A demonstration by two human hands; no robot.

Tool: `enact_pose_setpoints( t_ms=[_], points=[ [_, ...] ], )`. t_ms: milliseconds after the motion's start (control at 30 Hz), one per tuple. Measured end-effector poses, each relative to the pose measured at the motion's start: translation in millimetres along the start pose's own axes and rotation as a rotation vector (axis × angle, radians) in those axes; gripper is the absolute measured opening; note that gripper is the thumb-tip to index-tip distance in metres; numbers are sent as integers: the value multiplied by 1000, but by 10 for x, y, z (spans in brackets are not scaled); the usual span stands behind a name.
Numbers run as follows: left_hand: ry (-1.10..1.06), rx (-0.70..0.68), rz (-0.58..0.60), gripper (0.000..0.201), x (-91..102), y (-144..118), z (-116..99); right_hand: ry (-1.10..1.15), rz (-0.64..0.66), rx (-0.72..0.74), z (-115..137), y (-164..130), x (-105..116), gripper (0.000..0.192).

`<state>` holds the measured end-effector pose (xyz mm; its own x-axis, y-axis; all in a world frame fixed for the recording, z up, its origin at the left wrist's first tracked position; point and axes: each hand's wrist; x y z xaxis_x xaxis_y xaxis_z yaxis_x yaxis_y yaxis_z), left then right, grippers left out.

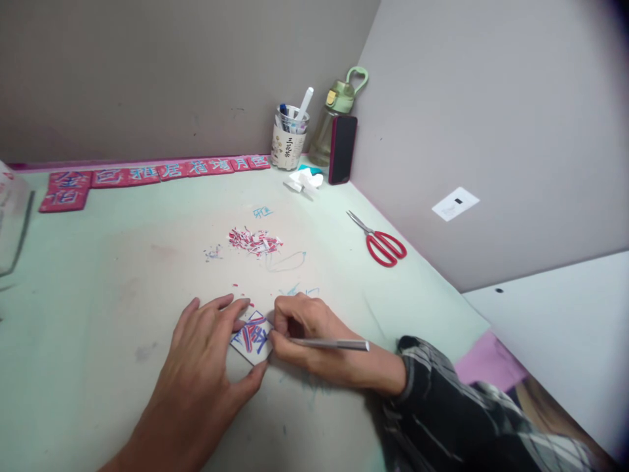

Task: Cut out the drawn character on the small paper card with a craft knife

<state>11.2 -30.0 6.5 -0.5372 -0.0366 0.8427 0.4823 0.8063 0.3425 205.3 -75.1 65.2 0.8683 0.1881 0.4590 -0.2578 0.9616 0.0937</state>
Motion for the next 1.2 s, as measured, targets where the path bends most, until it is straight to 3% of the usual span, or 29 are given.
enact_pose_setpoints(
  t_ms=[200,467,600,700,967,1200],
  points=[
    [-26,18,42,49,15,-16,21,5,-4,-8,-1,-11,-7,22],
    [-63,-63,232,55,93,14,251,6,-76,-85,19,-27,-27,25],
    [-40,-60,295,38,160,15,340,29,-89,-113,0,-25,-31,25],
    [-43,-65,277,29,181,16,337,36,-97,-106,-19,-26,-34,23],
    [-33,-53,171,31,145,-25,97,42,-103,-103,-40,-34,-27,22],
    [-79,-80,237,26,128,-35,141,53,-101,-108,-31,-39,-26,20]
  ],
)
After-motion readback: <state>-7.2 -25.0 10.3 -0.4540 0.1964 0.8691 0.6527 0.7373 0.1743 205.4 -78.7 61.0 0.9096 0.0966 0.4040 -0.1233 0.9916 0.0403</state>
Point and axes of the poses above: each hand's wrist, its own y-axis towards the middle knuckle, its own x-axis out of the back of the hand, z = x × y, and after that the axes turned 14 degrees about x, right-handed
